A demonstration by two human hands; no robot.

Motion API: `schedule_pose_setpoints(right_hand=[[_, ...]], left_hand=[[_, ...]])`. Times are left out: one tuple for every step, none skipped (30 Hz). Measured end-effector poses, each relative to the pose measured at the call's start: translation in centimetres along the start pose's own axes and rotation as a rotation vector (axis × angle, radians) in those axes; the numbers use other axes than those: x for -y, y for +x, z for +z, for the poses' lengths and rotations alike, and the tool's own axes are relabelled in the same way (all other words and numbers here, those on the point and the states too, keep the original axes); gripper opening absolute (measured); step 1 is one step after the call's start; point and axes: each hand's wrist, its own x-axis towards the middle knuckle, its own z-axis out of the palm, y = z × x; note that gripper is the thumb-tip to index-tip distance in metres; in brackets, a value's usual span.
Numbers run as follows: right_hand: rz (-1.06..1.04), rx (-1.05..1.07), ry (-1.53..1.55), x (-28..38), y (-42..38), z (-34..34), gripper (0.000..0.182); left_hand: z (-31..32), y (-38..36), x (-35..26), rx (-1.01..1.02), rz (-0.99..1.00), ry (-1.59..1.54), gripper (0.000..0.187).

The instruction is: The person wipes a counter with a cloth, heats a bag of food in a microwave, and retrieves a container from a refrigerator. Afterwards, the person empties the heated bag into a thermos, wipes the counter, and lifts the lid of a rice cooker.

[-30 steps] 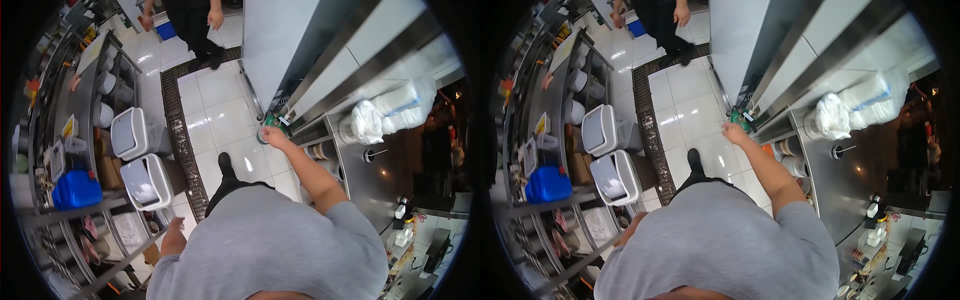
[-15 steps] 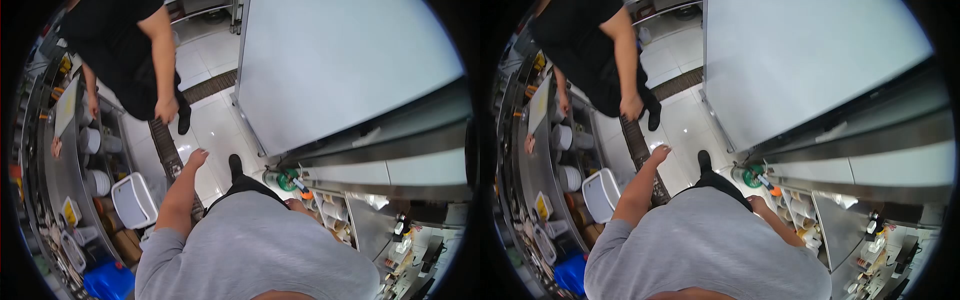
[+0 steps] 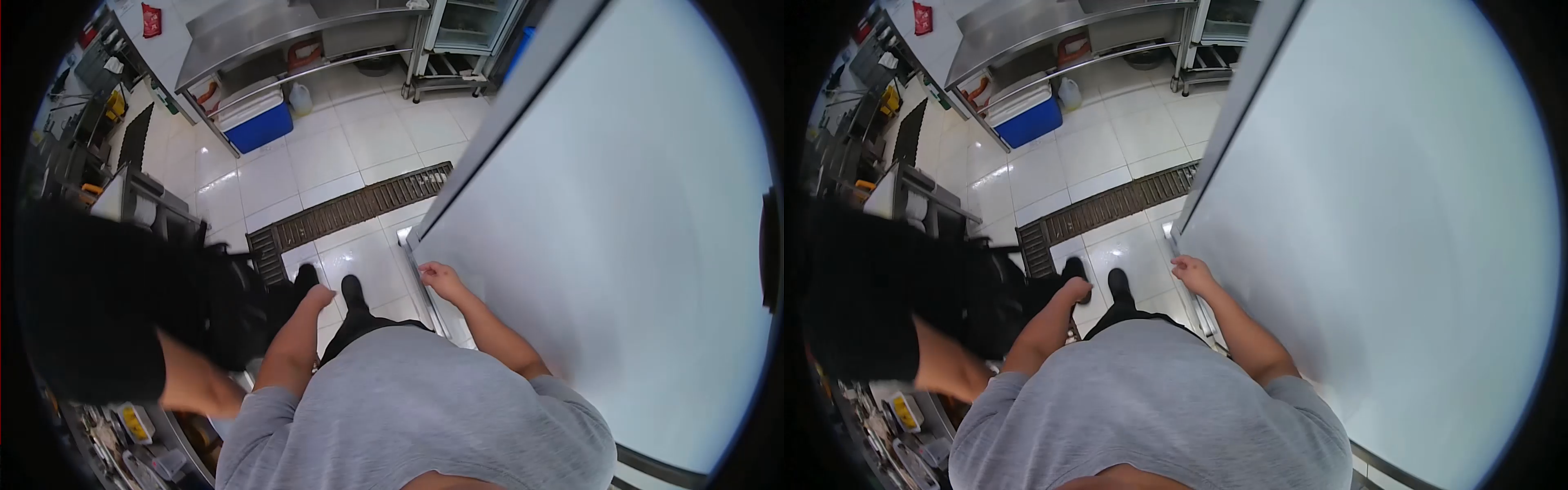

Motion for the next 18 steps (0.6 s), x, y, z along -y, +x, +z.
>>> schedule_pose_setpoints(right_hand=[[-0.003, -0.011, -0.058, -0.4, 1.1, 0.0, 0.032], [0.000, -0.021, -0.114, -1.2, 1.8, 0.3, 0.032], [-0.039, 0.045, -0.307, -1.9, 2.0, 0.2, 0.031], [-0.080, 0.112, -0.503, -3.0, 1.6, -0.1, 0.031], [-0.033, 0.189, -0.567, -6.1, 1.1, 0.7, 0.024], [-0.100, 0.243, -0.735, -6.3, -0.2, 0.7, 0.019], [-0.105, 0.345, -0.677, -8.4, -1.3, 1.1, 0.017], [0.180, 0.282, -0.611, -8.3, -2.2, 2.2, 0.020], [0.370, 0.244, -0.501, -8.0, -2.4, 2.7, 0.021], [0.474, 0.230, -0.403, -7.5, -2.2, 3.0, 0.022], [0.542, 0.207, -0.330, -7.1, -1.7, 3.5, 0.023], [0.575, 0.187, -0.281, -6.6, -0.6, 3.6, 0.024], [0.611, 0.155, -0.222, -6.1, 0.6, 3.9, 0.026], [0.635, 0.125, -0.172, -5.7, 2.0, 3.9, 0.027], [0.654, 0.093, -0.124, -5.3, 3.7, 3.9, 0.029], [0.667, 0.059, -0.078, -5.1, 5.7, 3.7, 0.031], [0.674, 0.024, -0.036, -4.6, 7.8, 3.3, 0.032], [0.681, -0.012, 0.003, -4.0, 9.7, 2.8, 0.034]], left_hand=[[0.3, 2.2, 3.5, 0.000, -0.051, 0.032, 0.035], [0.7, 4.6, 7.0, 0.002, -0.101, 0.063, 0.037], [0.2, 7.2, 8.9, -0.037, -0.099, 0.034, 0.039], [-1.2, 9.2, 9.8, -0.081, -0.095, 0.002, 0.041], [-4.3, 9.9, 9.0, -0.037, -0.032, 0.007, 0.041], [-9.3, 10.4, 6.9, 0.002, 0.030, 0.018, 0.042], [-13.8, 11.3, 5.3, 0.038, 0.091, 0.032, 0.042], [-15.3, 14.4, 5.4, -0.042, 0.104, -0.078, 0.043], [-19.2, 15.3, 3.6, -0.061, 0.104, -0.155, 0.042], [-22.0, 17.0, 2.4, -0.113, 0.111, -0.204, 0.041], [-24.5, 18.9, 1.4, -0.165, 0.122, -0.249, 0.040], [-26.7, 20.8, 0.7, -0.216, 0.135, -0.293, 0.039], [-28.7, 23.0, 0.2, -0.175, 0.115, -0.425, 0.039], [-30.3, 25.0, -0.5, -0.130, 0.090, -0.559, 0.039], [-31.4, 26.6, -0.9, -0.081, 0.056, -0.697, 0.038], [-31.8, 27.9, -0.5, -0.087, 0.069, -0.715, 0.037], [-32.9, 29.2, 0.4, -0.108, 0.089, -0.737, 0.035], [-33.6, 30.4, 2.2, -0.130, 0.104, -0.754, 0.034]])
